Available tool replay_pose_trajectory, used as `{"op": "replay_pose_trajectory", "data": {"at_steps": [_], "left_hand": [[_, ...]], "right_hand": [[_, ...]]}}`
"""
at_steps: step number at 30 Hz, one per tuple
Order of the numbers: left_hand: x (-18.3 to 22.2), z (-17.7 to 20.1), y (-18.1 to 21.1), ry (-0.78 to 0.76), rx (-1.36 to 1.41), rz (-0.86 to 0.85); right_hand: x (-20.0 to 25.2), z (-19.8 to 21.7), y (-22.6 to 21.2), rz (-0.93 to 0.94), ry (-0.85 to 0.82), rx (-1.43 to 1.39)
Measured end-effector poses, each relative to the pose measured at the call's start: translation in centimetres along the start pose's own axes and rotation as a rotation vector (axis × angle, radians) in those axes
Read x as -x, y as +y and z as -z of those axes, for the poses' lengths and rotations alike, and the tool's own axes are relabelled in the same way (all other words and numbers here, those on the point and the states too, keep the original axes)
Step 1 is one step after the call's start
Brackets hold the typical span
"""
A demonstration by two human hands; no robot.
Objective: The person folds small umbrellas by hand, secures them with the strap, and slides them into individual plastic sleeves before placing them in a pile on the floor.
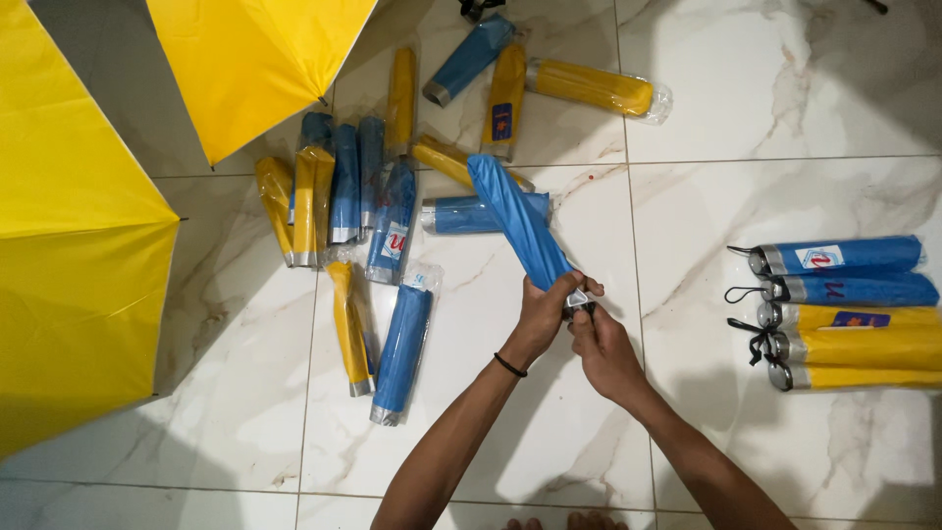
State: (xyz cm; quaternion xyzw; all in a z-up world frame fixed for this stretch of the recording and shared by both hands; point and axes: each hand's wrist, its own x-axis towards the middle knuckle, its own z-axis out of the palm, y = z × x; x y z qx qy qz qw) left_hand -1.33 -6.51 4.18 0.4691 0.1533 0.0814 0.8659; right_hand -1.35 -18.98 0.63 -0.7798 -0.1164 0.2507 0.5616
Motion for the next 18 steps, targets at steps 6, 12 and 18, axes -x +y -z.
{"op": "replay_pose_trajectory", "data": {"at_steps": [6,12,18], "left_hand": [[-1.3,0.8,-1.6,-0.040,-0.001,-0.014],[-0.5,1.1,0.0,-0.047,-0.086,-0.015],[-1.9,4.1,-2.1,-0.113,-0.269,0.039]], "right_hand": [[-0.7,-0.3,2.0,-0.091,-0.074,-0.322],[-0.3,2.1,-2.1,-0.030,-0.153,0.010],[-1.0,3.0,-3.8,-0.053,-0.185,-0.306]]}}
